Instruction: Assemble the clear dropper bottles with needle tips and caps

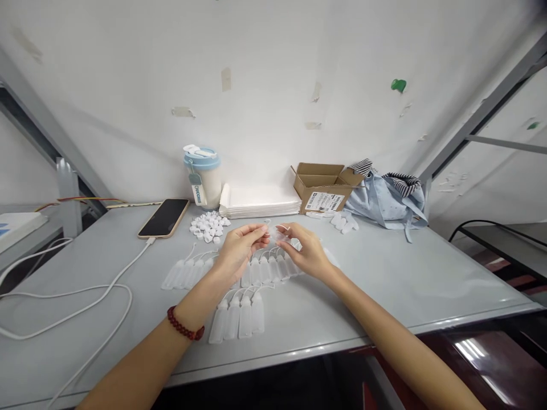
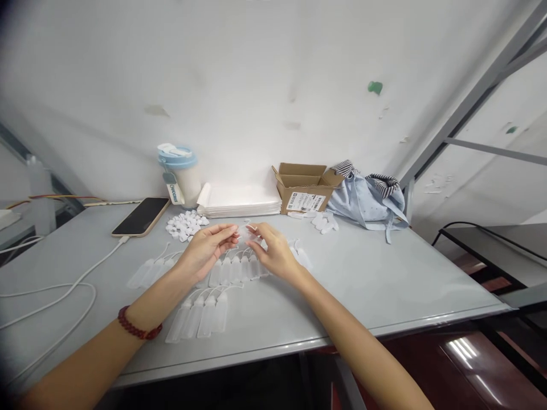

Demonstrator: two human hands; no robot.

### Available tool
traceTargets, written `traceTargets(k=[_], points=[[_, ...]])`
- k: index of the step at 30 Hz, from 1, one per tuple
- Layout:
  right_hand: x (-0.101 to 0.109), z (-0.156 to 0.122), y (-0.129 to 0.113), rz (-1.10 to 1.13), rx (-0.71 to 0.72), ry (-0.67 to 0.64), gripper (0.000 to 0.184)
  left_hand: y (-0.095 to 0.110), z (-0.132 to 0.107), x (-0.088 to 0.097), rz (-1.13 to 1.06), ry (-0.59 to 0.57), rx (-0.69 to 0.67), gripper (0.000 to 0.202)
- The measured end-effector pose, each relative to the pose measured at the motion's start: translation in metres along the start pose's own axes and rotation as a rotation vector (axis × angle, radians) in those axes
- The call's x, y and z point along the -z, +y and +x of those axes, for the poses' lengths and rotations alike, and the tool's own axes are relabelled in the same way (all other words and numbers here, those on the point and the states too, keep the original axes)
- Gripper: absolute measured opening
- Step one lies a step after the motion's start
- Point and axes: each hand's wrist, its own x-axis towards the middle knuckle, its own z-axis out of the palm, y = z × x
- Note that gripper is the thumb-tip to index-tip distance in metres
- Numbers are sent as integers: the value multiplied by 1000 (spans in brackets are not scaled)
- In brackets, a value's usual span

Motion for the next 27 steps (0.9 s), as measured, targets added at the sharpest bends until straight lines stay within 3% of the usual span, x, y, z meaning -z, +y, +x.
traceTargets(k=[7,12,18,23,27], points=[[1,-1,1,86,-41,-25,35,-2,-5,-6,32,-11,6,23],[4,1,-4,98,-17,-61,28,-1,-8,-7,71,-52,14,25],[9,2,-6,157,-42,-112,31,-2,-9,-9,136,-47,-16,27],[8,1,-5,182,-131,-117,27,0,-10,-11,274,-7,-89,27],[7,1,-3,219,-198,-83,26,2,-11,-11,407,-40,-135,23]])
